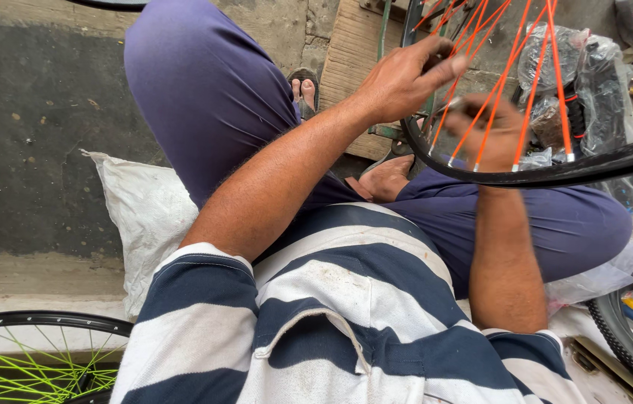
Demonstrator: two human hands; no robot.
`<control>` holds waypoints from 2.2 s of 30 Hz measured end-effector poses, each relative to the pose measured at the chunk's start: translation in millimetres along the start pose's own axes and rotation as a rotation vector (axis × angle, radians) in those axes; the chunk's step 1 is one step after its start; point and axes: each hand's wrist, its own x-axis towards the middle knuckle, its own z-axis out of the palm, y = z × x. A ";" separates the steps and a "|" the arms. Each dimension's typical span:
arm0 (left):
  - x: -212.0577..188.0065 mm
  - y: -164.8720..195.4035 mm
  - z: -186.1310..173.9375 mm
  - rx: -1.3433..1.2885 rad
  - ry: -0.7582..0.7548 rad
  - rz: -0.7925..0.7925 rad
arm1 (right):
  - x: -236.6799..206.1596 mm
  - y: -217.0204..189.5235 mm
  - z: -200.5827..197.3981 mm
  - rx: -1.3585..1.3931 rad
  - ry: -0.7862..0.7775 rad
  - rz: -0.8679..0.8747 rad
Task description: The person sits on the ground with a bicycle wheel resting on their lap and uses a spoke wrench to turn spoke nipples around the rim, tightening spokes section by section. They rotate the wheel to reach new areas and at times hold it on a truing stand while continuing to adjust the spokes.
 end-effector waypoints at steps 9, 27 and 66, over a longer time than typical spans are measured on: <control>-8.8 3.3 2.8 0.094 -0.031 0.106 | 4.4 23.7 8.3 0.362 -0.236 0.106; -19.6 -4.3 -5.6 -0.394 -0.412 0.066 | -12.3 -35.9 -7.7 -0.041 -0.152 -0.090; -29.9 14.2 -6.2 -0.635 -0.666 0.003 | -75.0 -103.5 -34.1 -0.410 -0.102 -0.285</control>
